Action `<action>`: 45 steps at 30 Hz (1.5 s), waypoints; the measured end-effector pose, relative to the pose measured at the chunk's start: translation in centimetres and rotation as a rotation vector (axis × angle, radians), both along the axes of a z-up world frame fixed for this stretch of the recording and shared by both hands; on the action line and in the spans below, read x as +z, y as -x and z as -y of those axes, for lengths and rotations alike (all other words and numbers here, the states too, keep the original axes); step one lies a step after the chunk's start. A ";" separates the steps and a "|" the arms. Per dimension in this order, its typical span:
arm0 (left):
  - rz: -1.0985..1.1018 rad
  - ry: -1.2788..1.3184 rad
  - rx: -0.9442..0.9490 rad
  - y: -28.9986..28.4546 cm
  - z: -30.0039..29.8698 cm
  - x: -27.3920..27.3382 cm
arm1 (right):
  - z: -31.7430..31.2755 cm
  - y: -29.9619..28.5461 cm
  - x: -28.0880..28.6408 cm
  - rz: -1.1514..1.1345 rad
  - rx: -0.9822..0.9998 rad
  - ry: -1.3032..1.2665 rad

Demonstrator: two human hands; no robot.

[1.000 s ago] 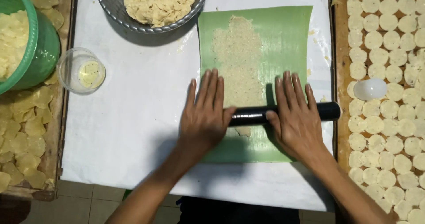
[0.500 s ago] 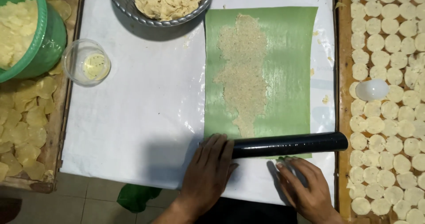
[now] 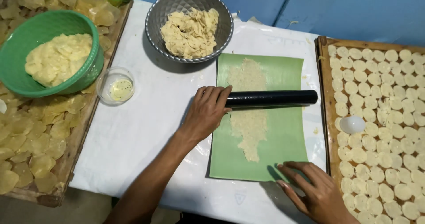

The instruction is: Rolling out dough on a leaf mat using a rolling pin.

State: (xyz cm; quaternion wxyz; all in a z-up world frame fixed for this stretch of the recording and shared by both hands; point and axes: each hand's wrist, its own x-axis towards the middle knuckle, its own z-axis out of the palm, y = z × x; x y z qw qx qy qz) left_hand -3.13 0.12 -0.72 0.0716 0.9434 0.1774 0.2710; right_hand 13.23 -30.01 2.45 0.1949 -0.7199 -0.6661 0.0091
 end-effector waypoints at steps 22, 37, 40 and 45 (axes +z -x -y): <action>0.373 0.067 -0.076 -1.4 -3.7 -4.1 | -49.6 -8.1 -1.4 0.201 0.147 0.051; 0.387 0.104 -0.024 -1.7 -3.3 -4.2 | -47.3 -8.8 -1.2 0.256 -0.006 0.251; 0.365 0.131 -0.017 -1.9 -3.1 -4.8 | -46.1 -8.8 -0.2 0.073 -0.037 0.218; 0.340 0.126 -0.001 -1.6 -3.1 -4.1 | -44.3 -9.1 1.5 0.061 -0.065 0.020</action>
